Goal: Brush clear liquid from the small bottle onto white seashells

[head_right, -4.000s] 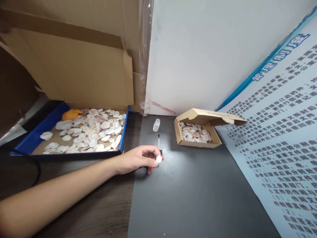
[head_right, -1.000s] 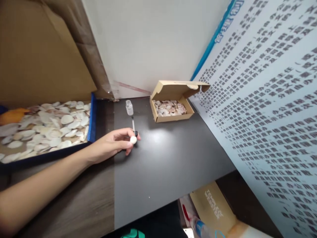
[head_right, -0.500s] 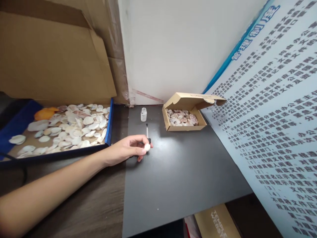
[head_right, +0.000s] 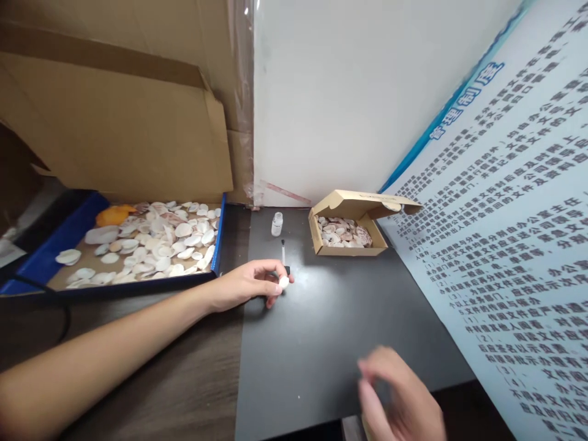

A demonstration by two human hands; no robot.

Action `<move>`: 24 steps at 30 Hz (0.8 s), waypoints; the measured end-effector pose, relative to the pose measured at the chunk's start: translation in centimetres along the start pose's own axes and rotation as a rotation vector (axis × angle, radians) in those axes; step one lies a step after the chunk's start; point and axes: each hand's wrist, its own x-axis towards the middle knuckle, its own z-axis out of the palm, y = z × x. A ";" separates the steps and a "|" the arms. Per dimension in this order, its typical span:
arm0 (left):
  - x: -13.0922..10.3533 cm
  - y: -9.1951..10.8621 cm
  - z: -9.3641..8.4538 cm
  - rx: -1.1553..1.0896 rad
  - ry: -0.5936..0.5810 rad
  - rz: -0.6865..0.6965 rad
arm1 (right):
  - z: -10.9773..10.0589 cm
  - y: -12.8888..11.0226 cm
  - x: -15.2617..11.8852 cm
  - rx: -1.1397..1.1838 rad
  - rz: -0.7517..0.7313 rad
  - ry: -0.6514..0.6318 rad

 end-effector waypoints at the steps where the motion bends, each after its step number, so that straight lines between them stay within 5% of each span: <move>1: -0.1 0.0 0.0 -0.006 0.011 0.004 | 1.0 -0.3 2.6 -0.025 -0.094 -0.153; 3: -0.2 -0.1 0.0 -0.025 0.025 0.016 | 3.5 -1.1 7.4 -0.113 -0.216 -0.350; 6: -0.3 -0.1 0.0 -0.068 0.037 0.030 | 7.2 -1.8 12.7 -0.165 -0.363 -0.458; 11: -0.2 -0.1 0.2 -0.141 0.107 0.041 | 11.0 -1.2 15.8 -0.138 -0.458 -0.460; 21: -1.1 0.3 -0.2 -0.142 0.357 0.024 | 9.8 0.3 16.5 0.104 -0.443 -0.204; 24: -1.4 0.4 -0.3 -0.153 0.398 0.040 | 9.3 -0.2 16.0 0.210 -0.462 -0.216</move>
